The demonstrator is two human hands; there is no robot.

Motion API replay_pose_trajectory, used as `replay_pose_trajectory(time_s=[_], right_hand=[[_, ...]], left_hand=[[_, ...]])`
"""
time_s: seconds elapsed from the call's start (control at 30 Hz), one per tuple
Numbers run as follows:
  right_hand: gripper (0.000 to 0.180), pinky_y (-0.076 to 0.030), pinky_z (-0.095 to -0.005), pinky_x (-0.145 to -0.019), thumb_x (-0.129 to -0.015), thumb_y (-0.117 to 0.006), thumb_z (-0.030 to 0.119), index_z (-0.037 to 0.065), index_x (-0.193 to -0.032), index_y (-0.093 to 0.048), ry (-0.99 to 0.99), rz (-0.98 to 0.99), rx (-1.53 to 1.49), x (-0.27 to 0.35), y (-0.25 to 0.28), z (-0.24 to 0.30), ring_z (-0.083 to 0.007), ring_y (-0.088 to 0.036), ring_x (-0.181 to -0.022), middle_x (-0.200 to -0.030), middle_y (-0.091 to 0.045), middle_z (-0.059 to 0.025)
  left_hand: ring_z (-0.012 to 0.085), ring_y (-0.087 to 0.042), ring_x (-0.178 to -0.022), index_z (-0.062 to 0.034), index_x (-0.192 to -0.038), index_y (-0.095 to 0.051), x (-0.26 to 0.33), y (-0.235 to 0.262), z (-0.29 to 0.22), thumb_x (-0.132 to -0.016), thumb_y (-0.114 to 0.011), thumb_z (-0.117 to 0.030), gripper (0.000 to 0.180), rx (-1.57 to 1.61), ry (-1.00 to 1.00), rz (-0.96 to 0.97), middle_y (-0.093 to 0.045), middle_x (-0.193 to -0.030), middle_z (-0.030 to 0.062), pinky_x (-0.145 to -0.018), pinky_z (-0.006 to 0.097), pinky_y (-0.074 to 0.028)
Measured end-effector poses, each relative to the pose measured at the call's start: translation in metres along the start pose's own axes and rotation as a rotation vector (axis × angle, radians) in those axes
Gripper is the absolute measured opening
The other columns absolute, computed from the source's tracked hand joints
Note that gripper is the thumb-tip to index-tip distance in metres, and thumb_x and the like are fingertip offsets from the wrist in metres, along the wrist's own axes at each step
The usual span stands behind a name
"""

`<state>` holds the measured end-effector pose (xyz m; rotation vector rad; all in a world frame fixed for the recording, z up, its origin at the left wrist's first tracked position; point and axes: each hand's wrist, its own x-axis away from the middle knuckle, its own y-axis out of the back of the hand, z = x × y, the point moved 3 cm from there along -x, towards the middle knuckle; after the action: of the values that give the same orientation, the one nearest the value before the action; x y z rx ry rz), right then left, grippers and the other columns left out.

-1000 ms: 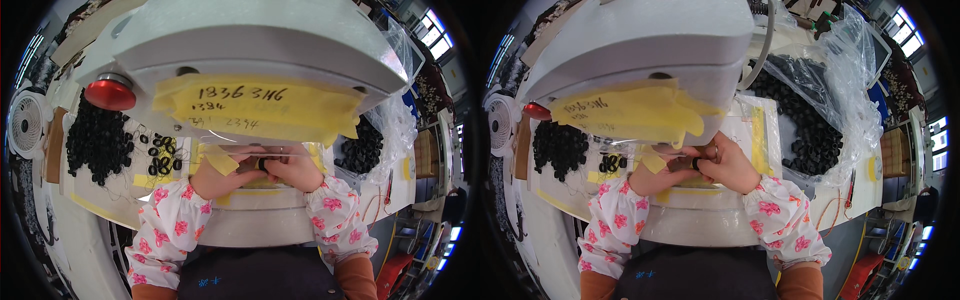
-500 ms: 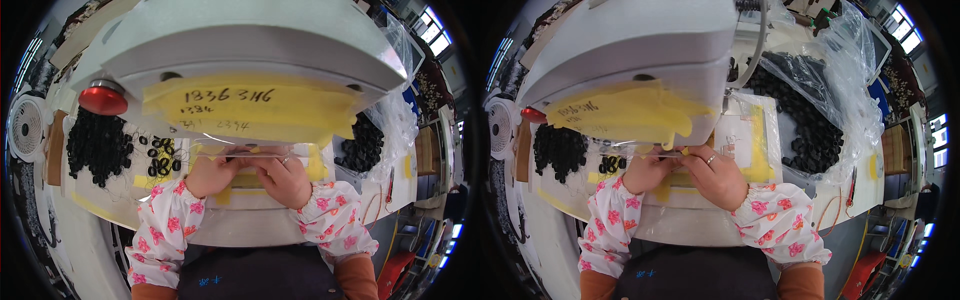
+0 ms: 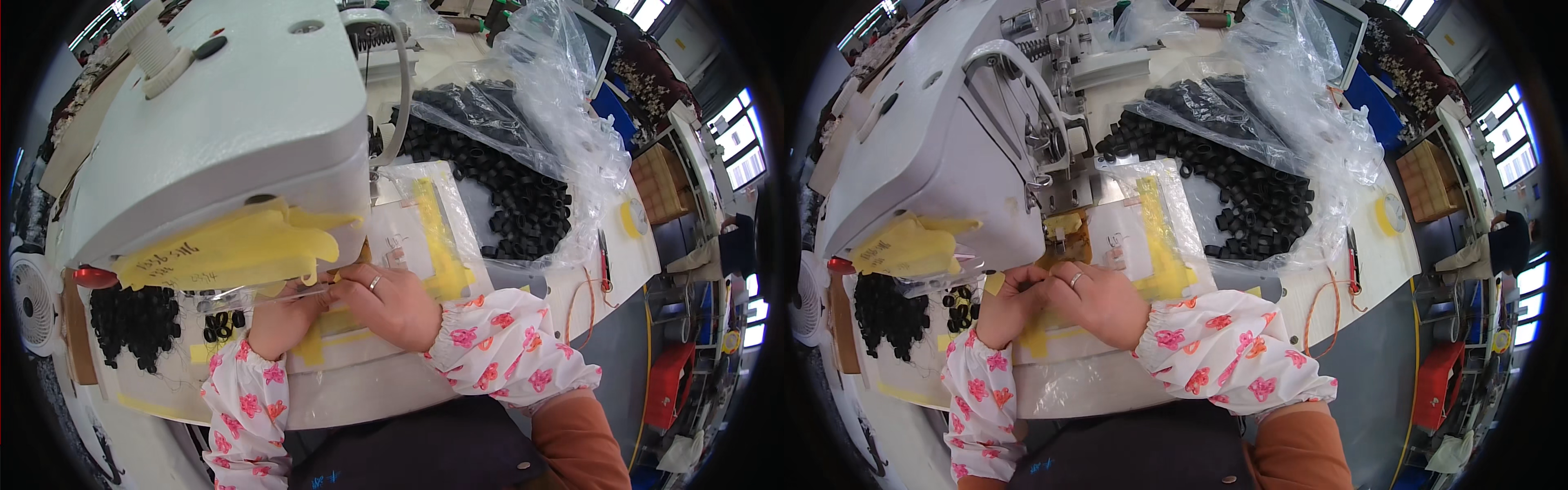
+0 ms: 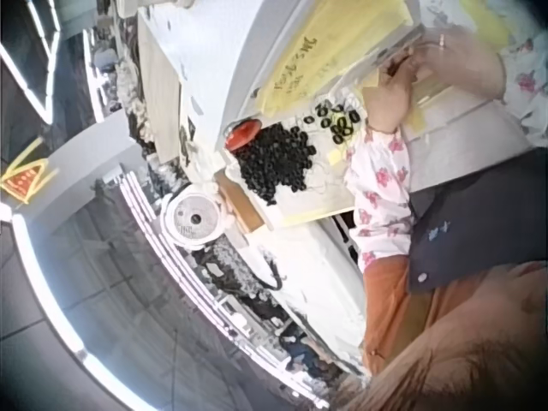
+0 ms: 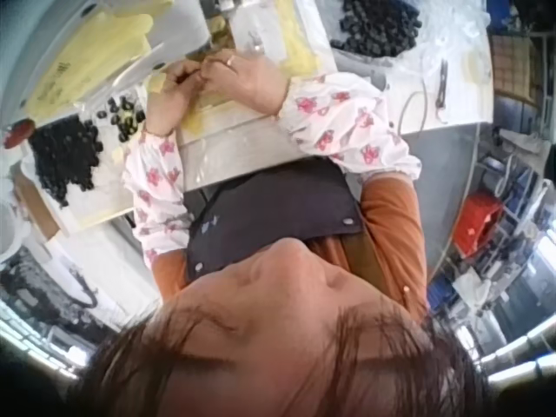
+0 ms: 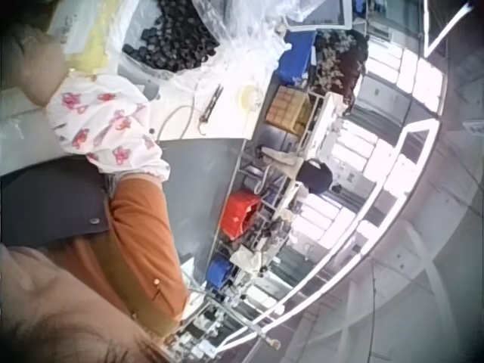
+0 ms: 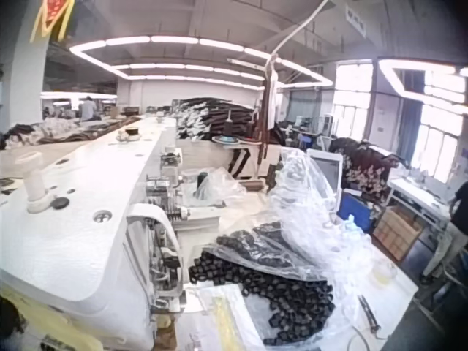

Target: The person attaches black plastic or leather components to a substrate using a specialized assembly machine.

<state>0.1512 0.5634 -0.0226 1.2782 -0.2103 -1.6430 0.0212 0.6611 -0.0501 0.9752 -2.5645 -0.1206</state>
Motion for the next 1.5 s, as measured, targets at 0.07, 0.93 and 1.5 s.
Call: replay_pose_trajectory(time_s=[0.07, 0.93, 1.5], right_hand=[[0.025, -0.050, -0.0323, -0.058, -0.069, -0.061, 0.001, 0.003, -0.093, -0.053, -0.103, 0.000, -0.113, 0.002, -0.003, -0.010, -0.0256, -0.061, -0.070, -0.085, -0.057, -0.0100], [0.029, -0.046, -0.0407, -0.073, -0.069, -0.060, 0.002, -0.005, -0.097, -0.060, -0.062, 0.149, 0.224, 0.008, -0.012, -0.016, -0.0276, -0.055, -0.092, -0.102, -0.056, -0.0153], [0.027, -0.042, -0.0409, -0.082, -0.069, -0.055, 0.007, -0.004, -0.094, -0.059, -0.095, 0.261, 0.491, 0.002, -0.012, 0.011, -0.0275, -0.050, -0.100, -0.091, -0.059, -0.0127]], left_hand=[[0.0100, -0.058, -0.071, -0.0010, -0.098, -0.063, 0.000, -0.002, -0.009, -0.082, -0.063, -0.009, 0.018, -0.187, -0.222, -0.058, -0.065, -0.082, 0.0027, -0.065, 0.024, -0.045], [0.0272, -0.060, -0.077, -0.0100, -0.079, -0.066, -0.023, -0.011, 0.011, -0.066, -0.062, -0.010, 0.014, -0.762, -0.671, -0.502, -0.063, -0.080, 0.0063, -0.063, 0.039, -0.046], [0.0283, -0.059, -0.085, -0.0058, -0.095, -0.062, -0.027, 0.004, 0.029, -0.082, -0.056, -0.017, 0.018, -0.703, -0.616, -0.512, -0.064, -0.097, 0.0095, -0.073, 0.039, -0.047]])
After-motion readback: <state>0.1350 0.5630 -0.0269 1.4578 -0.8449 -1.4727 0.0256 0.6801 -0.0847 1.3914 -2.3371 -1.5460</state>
